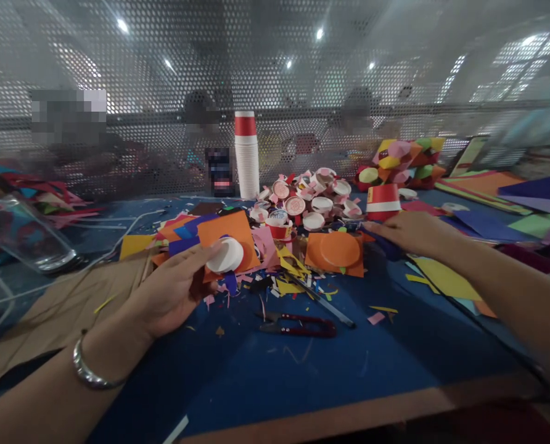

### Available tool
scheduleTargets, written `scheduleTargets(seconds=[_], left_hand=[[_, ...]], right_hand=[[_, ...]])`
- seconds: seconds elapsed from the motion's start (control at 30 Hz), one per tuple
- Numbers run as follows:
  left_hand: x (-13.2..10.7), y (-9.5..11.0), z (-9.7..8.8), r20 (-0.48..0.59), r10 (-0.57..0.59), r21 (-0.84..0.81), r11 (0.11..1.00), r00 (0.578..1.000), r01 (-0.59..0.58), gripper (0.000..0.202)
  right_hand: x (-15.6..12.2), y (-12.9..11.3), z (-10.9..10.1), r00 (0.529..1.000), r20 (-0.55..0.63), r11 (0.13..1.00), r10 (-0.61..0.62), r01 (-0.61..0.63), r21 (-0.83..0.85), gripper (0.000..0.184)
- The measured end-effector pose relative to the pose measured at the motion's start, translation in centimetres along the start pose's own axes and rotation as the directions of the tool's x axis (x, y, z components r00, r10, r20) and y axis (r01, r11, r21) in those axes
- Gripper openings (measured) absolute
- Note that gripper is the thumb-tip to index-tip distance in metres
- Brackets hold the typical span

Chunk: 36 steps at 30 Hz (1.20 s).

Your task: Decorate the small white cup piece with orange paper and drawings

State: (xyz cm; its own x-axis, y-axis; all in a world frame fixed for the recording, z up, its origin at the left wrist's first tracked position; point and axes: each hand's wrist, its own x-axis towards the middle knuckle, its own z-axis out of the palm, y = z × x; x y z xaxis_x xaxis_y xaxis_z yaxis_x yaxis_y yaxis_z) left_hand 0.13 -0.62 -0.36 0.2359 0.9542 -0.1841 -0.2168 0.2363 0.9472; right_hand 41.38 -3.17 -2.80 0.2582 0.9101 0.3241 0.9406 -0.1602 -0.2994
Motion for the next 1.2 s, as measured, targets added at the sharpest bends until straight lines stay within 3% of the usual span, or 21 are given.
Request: scheduleTargets(seconds=[0.1, 0.27, 0.47, 0.7, 0.8, 1.0, 1.2], left_hand=[[0.0, 0.1, 0.1, 0.009, -0.004, 0.004, 1.000, 1.000, 0.004, 0.018], [0.1, 0.3, 0.3, -0.020, 0.004, 0.000, 1.000, 1.000, -0.004, 0.017], [0.0, 0.2, 0.0, 0.008, 0.037, 0.000, 0.999, 0.999, -0.037, 0.010], [-0.1, 0.3, 0.1, 0.010, 0.034, -0.002, 0.999, 0.999, -0.034, 0.008], [0.0, 0.4, 0.2, 0.002, 0.018, -0.013, 1.000, 1.000, -0.018, 0.007], [0.1, 0.2, 0.2, -0.007, 0.013, -0.007, 1.000, 1.000, -0.013, 0.011], [0.0, 0.4, 0.1, -0.011, -0.001, 0.032, 0.999, 1.000, 0.001, 0.008]], right_hand=[[-1.0, -1.4, -0.6, 0.999, 0.010, 0.991, -0.032, 0.033, -0.129, 0.040], [-2.4, -4.1, 0.0, 0.952, 0.056, 0.941, -0.300, 0.305, -0.149, 0.036], [-3.0, -4.4, 1.3, 0.935, 0.018, 0.929, -0.354, 0.353, -0.113, 0.031], [-4.7, -3.1, -0.3, 0.962, -0.163, 0.975, -0.221, 0.212, -0.070, 0.030], [-5.7, -1.6, -1.1, 0.975, -0.179, 0.991, -0.135, 0.131, -0.039, 0.029], [-7.7, 1.7, -1.5, 0.997, -0.061, 0.999, 0.047, -0.047, 0.002, 0.033], [-6.9, 2.0, -0.8, 0.985, 0.093, 0.981, 0.143, -0.154, 0.122, 0.028]])
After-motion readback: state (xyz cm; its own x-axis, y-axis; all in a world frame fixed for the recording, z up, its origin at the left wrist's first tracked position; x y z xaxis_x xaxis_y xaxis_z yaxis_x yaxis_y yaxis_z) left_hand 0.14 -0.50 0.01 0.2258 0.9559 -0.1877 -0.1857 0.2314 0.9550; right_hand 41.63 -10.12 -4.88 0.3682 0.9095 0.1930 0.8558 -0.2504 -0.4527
